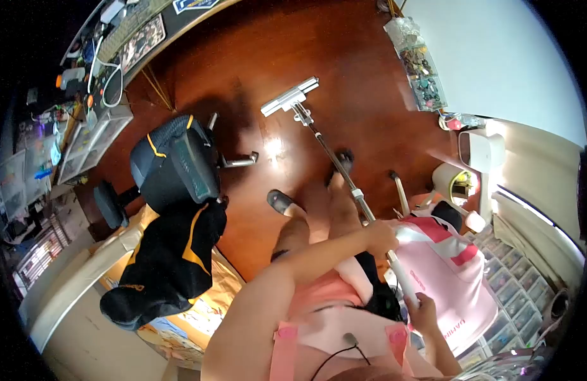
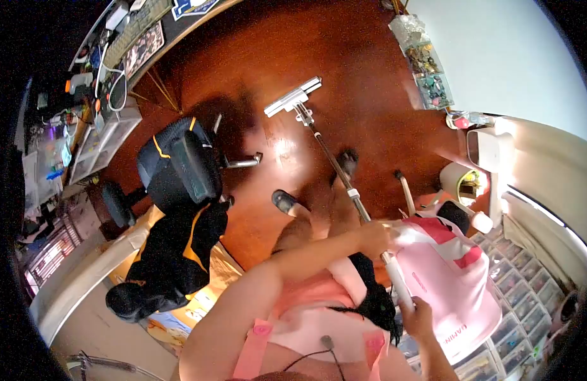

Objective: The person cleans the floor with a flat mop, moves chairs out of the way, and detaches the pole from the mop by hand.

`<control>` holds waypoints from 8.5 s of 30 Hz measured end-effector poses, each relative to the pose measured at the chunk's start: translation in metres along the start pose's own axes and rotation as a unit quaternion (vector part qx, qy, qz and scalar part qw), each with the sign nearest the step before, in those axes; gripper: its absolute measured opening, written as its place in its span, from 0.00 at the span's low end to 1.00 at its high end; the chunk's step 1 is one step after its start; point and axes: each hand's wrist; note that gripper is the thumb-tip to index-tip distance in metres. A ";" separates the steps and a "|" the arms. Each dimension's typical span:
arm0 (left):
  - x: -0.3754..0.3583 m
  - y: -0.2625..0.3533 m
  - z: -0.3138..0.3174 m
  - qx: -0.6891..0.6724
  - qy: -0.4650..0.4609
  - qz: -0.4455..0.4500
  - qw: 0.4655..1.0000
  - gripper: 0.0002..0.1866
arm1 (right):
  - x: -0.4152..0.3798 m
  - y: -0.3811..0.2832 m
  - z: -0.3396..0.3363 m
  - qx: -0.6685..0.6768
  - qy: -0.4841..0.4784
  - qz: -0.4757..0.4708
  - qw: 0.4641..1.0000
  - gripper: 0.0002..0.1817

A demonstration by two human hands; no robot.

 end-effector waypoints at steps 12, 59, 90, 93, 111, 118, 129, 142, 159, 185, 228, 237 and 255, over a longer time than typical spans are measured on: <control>0.012 -0.252 -0.124 0.183 -0.236 -0.165 0.940 0.13 | 0.256 -0.124 0.020 0.082 0.050 -0.181 0.979 0.24; 0.067 -0.021 0.064 -0.065 -0.343 0.025 0.937 0.10 | 0.019 0.060 0.027 0.229 0.067 0.070 0.969 0.25; 0.111 0.043 0.120 -0.120 -0.514 0.143 0.838 0.07 | -0.059 0.114 0.053 0.191 0.022 0.219 0.957 0.18; 0.103 0.110 0.128 -0.154 -0.497 0.201 0.830 0.07 | -0.131 0.137 0.096 0.226 0.063 0.247 0.940 0.17; 0.149 -0.107 0.103 0.086 -0.381 0.154 0.908 0.04 | 0.105 0.091 0.036 0.314 -0.022 0.117 0.942 0.22; 0.193 -0.171 0.079 0.067 -0.351 0.099 0.929 0.04 | 0.189 0.084 0.051 0.291 0.030 0.066 0.954 0.16; 0.113 -0.031 0.199 0.112 -0.641 0.170 0.740 0.04 | 0.058 0.185 0.151 0.322 0.032 0.167 0.931 0.19; 0.142 0.028 0.210 0.015 -0.452 0.114 0.884 0.05 | 0.027 0.218 0.088 0.098 0.106 0.207 0.968 0.08; 0.255 -0.205 0.020 0.184 -0.348 -0.037 0.919 0.10 | 0.250 0.039 -0.064 0.124 0.099 0.042 0.986 0.11; 0.021 0.108 0.169 -0.173 -0.563 0.303 0.749 0.08 | -0.140 0.104 0.207 0.395 -0.061 0.300 0.866 0.16; 0.120 0.121 0.045 -0.018 -0.331 -0.008 0.943 0.17 | -0.106 0.134 -0.042 0.310 -0.185 0.007 0.932 0.12; -0.051 0.206 -0.198 0.195 -0.074 -0.180 0.961 0.17 | -0.101 0.076 -0.094 0.550 -0.192 -0.185 0.792 0.27; -0.658 0.460 -0.289 0.329 0.596 -0.605 0.413 0.36 | -0.050 -0.147 -0.023 -0.040 0.548 -0.430 0.716 0.20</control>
Point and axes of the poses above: each hand's wrist, its own x-axis towards the middle knuckle, its own z-axis out of the palm, y = z × x, and after that the axes turned 3 degrees about z, right-handed
